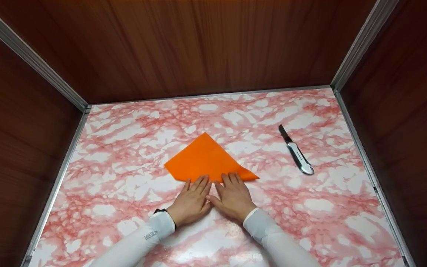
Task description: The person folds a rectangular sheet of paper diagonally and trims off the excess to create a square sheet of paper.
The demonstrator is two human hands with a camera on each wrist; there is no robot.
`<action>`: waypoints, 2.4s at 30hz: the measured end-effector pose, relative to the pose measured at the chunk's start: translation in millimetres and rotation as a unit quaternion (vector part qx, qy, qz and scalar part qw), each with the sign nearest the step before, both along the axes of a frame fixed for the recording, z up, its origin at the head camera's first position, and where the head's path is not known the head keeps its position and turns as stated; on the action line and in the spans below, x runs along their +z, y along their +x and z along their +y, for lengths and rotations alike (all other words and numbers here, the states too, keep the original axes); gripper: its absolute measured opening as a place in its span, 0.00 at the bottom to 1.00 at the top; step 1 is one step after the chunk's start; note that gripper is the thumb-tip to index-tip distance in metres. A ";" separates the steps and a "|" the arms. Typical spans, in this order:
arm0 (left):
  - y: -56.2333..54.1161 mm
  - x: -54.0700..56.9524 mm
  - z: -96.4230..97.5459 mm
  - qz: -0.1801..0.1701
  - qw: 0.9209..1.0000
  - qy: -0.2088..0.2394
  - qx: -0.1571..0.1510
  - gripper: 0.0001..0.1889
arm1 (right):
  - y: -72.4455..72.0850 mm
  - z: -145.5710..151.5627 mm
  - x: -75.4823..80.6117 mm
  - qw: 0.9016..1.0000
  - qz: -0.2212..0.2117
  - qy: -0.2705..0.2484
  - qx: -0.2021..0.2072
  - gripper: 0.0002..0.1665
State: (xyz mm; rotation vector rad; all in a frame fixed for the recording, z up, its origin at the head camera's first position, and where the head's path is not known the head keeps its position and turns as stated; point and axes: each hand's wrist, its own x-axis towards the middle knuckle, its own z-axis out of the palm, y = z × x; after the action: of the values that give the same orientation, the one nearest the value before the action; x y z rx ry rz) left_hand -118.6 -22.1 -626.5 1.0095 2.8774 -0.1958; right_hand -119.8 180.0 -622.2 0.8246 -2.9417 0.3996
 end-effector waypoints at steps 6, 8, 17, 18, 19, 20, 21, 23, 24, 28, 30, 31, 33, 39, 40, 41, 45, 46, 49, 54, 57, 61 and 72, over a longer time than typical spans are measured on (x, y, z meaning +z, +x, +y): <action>-5.2 -2.1 -7.2 -0.013 1.000 -0.006 -0.010 0.42 | -0.1 1.6 0.5 1.000 0.001 -0.001 0.000 0.42; -6.4 -3.4 -10.0 -0.013 1.000 -0.002 -0.018 0.42 | 0.1 1.9 -0.2 1.000 0.004 -0.001 0.001 0.42; -3.5 3.7 -3.6 -0.020 1.000 -0.008 0.008 0.42 | 1.4 -1.0 2.4 1.000 -0.003 0.014 -0.002 0.42; -2.7 5.2 -2.3 -0.023 1.000 -0.009 0.014 0.41 | 1.6 -1.9 3.1 1.000 -0.003 0.016 -0.002 0.42; -2.1 6.8 -1.2 -0.024 1.000 -0.010 0.018 0.41 | 2.1 -2.7 4.3 1.000 -0.004 0.017 -0.001 0.42; -1.6 8.1 -0.4 -0.025 0.999 -0.011 0.021 0.41 | 2.5 -3.5 5.2 1.000 -0.002 0.019 0.000 0.43; -1.2 9.0 0.1 -0.026 0.999 -0.011 0.024 0.40 | 3.0 -4.2 5.6 1.000 0.000 0.020 0.002 0.43; -0.6 10.2 0.6 -0.026 0.999 -0.011 0.026 0.40 | 3.9 -5.6 5.2 1.000 0.006 0.025 0.004 0.44; -0.5 10.4 0.8 -0.027 0.999 -0.010 0.025 0.40 | 4.6 -6.3 4.6 1.000 0.009 0.027 0.005 0.44; -1.3 9.4 0.4 -0.031 0.999 -0.015 0.021 0.41 | 7.7 -9.0 3.1 0.999 0.007 0.031 0.010 0.45; -2.1 8.1 0.4 -0.031 0.999 -0.020 0.019 0.41 | 9.5 -10.1 3.3 1.000 0.002 0.029 0.008 0.46; -2.5 7.7 0.4 -0.030 0.999 -0.023 0.018 0.42 | 10.1 -10.6 4.0 1.000 0.000 0.028 0.007 0.46; -3.0 7.2 0.4 -0.029 0.999 -0.029 0.018 0.42 | 10.5 -11.9 4.8 1.000 0.000 0.023 0.004 0.46; -3.4 6.9 0.5 -0.034 0.999 -0.036 0.021 0.43 | 8.5 -13.5 6.4 1.000 0.008 0.013 0.000 0.43; -3.2 7.0 0.4 -0.035 0.999 -0.036 0.021 0.43 | 8.4 -12.8 6.4 1.000 0.008 0.013 0.001 0.43; -3.1 7.0 0.2 -0.035 0.999 -0.036 0.021 0.43 | 8.4 -11.9 6.4 1.000 0.008 0.014 0.002 0.42; -2.5 8.1 -0.5 -0.030 0.999 -0.034 0.022 0.44 | 9.0 -7.4 6.5 1.000 0.010 0.015 0.006 0.41; -2.4 8.4 -0.5 -0.029 0.999 -0.031 0.022 0.44 | 9.1 -6.1 6.4 1.000 0.011 0.016 0.005 0.41; -2.2 9.9 -0.5 -0.030 0.999 -0.028 0.022 0.44 | 9.7 -3.4 6.1 1.000 0.009 0.020 0.003 0.41; -2.2 11.9 0.2 -0.036 0.999 -0.026 0.019 0.44 | 9.6 -0.6 7.1 1.000 0.003 0.026 0.000 0.42; -2.7 11.7 0.5 -0.034 0.999 -0.027 0.019 0.45 | 9.5 3.3 8.9 1.000 0.009 0.027 -0.004 0.42; -2.9 11.0 -0.2 -0.036 0.999 -0.033 0.020 0.45 | 10.5 11.5 9.2 0.999 0.019 0.026 -0.016 0.40; -3.1 13.5 -0.9 -0.052 0.998 -0.012 0.027 0.44 | 12.1 22.1 5.8 0.999 0.039 0.014 -0.020 0.37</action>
State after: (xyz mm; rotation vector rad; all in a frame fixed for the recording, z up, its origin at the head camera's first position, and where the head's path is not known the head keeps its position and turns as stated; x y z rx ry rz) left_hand -121.7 -23.0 -613.0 0.9082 2.7973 -0.1684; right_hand -107.8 202.1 -616.4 0.7649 -2.8935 0.3162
